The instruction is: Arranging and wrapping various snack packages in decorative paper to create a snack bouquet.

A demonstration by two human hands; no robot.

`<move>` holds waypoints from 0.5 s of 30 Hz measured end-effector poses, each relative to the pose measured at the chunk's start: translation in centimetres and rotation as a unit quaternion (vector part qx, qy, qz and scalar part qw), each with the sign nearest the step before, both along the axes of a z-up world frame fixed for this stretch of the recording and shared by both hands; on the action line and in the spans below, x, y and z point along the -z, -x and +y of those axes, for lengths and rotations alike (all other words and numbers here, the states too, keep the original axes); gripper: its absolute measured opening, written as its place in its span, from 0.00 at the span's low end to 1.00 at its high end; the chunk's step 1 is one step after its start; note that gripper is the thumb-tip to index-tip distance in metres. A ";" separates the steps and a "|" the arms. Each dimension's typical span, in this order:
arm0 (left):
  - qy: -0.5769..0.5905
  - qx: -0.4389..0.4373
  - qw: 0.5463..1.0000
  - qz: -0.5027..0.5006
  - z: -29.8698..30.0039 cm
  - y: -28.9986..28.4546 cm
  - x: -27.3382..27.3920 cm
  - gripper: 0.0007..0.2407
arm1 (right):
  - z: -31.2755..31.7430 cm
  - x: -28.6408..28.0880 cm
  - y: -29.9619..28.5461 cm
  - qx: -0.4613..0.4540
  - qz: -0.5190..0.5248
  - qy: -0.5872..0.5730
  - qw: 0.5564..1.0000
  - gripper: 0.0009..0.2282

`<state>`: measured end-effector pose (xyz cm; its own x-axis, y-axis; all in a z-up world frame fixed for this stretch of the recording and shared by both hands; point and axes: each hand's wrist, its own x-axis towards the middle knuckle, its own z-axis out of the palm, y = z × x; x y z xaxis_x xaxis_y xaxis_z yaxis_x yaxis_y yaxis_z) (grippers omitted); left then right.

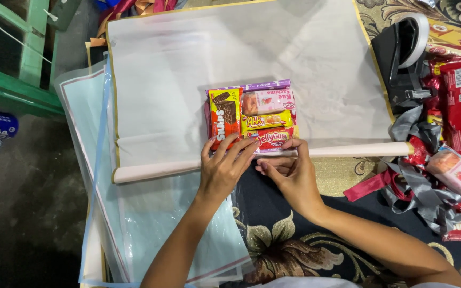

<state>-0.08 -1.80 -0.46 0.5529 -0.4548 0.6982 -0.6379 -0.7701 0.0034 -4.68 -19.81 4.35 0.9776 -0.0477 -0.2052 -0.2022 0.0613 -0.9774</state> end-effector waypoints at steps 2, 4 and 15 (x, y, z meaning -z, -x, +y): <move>-0.002 0.000 1.000 -0.002 0.0 -0.1 -0.1 0.09 | 0.1 0.2 -0.1 0.005 -0.002 -0.002 1.000 0.21; -0.004 0.001 1.000 -0.003 0.0 0.0 -0.1 0.09 | 0.1 0.4 -0.1 0.010 -0.004 -0.003 1.000 0.21; -0.005 -0.002 1.000 -0.002 0.0 0.0 -0.1 0.09 | 0.5 0.6 -0.2 0.018 -0.023 0.117 0.993 0.03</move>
<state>-0.10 -1.80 -0.39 0.5512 -0.4604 0.6959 -0.6353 -0.7722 -0.0077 -4.52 -19.31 3.72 0.9824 -0.1238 -0.1396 -0.1587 -0.1614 -0.9740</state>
